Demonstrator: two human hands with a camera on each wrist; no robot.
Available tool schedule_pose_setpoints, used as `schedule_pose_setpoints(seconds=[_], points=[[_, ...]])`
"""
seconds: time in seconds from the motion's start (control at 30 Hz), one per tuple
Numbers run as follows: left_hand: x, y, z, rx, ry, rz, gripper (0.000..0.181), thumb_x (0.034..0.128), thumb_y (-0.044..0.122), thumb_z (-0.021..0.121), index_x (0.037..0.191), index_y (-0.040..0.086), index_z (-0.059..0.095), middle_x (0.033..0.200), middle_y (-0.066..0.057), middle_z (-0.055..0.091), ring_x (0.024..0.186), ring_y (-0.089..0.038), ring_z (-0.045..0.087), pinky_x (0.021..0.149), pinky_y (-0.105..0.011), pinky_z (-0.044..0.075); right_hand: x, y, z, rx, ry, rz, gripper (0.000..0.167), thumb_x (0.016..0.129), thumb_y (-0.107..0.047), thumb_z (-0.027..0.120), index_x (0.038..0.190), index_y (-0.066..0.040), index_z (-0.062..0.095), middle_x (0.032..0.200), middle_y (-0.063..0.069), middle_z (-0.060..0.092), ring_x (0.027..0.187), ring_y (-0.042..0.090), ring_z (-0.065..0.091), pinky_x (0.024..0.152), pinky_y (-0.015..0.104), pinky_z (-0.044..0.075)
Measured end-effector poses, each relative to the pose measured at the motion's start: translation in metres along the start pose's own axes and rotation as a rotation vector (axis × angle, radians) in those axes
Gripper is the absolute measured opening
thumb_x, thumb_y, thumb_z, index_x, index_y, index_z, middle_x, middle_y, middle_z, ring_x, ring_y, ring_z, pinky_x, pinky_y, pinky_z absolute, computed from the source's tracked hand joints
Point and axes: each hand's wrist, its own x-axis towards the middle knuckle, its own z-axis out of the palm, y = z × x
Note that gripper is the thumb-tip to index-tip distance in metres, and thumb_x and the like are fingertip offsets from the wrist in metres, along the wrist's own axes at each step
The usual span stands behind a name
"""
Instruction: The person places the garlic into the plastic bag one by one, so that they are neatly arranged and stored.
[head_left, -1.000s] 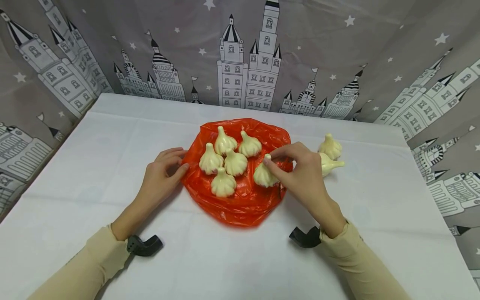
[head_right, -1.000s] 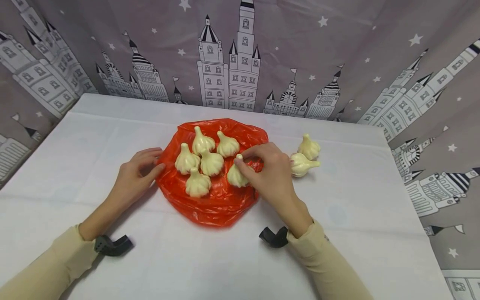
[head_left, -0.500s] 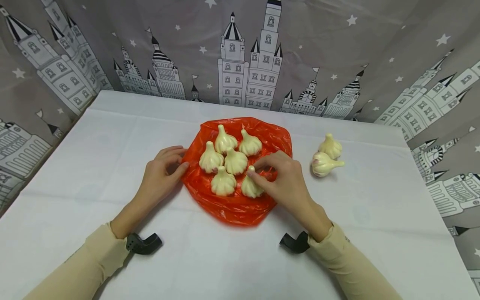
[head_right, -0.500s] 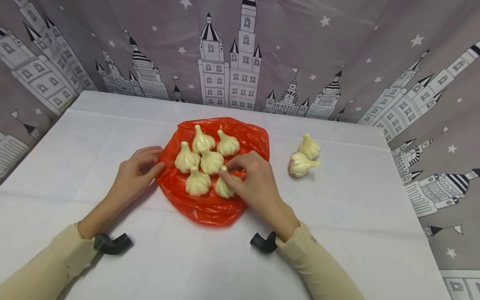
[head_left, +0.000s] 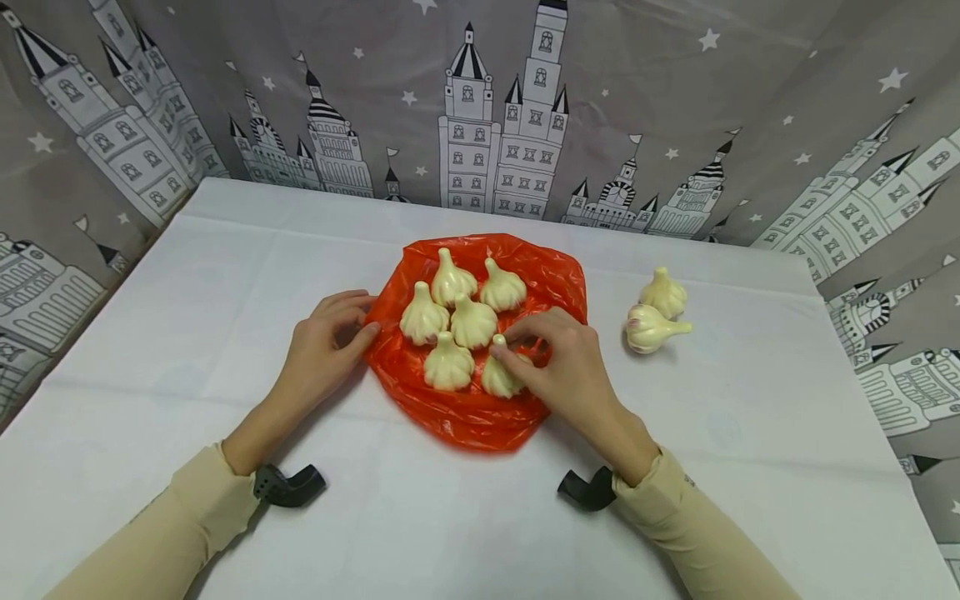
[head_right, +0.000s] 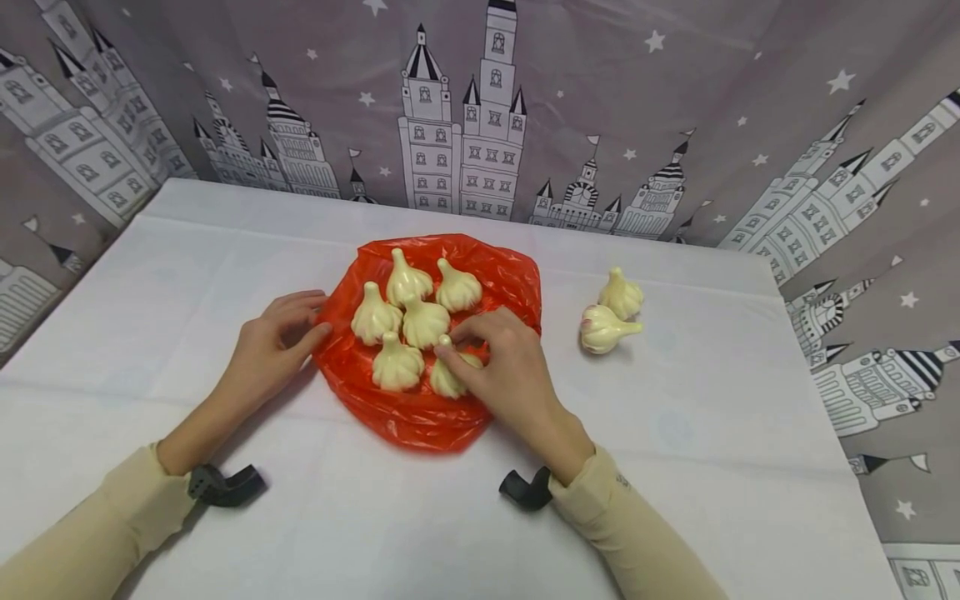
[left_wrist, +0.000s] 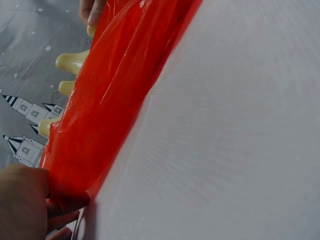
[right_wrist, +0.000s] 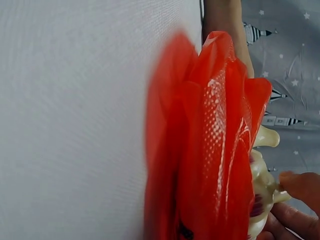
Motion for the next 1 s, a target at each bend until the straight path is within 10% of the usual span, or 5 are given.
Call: schedule_pose_setpoints(seconds=[1.0], points=[[0.0, -0.001, 0.001, 0.007, 0.006, -0.002, 0.013, 0.0986, 0.01, 0.069, 0.09, 0.002, 0.075, 0.136, -0.02, 0.069, 0.139, -0.036, 0.054, 0.118, -0.064, 0.039, -0.002, 0.018, -0.027, -0.029, 0.108, 0.087, 0.011, 0.094, -0.016, 0.079, 0.101, -0.009, 0.082, 0.088, 0.003, 0.076, 0.08, 0.02, 0.06, 0.068, 0.037, 0.048]])
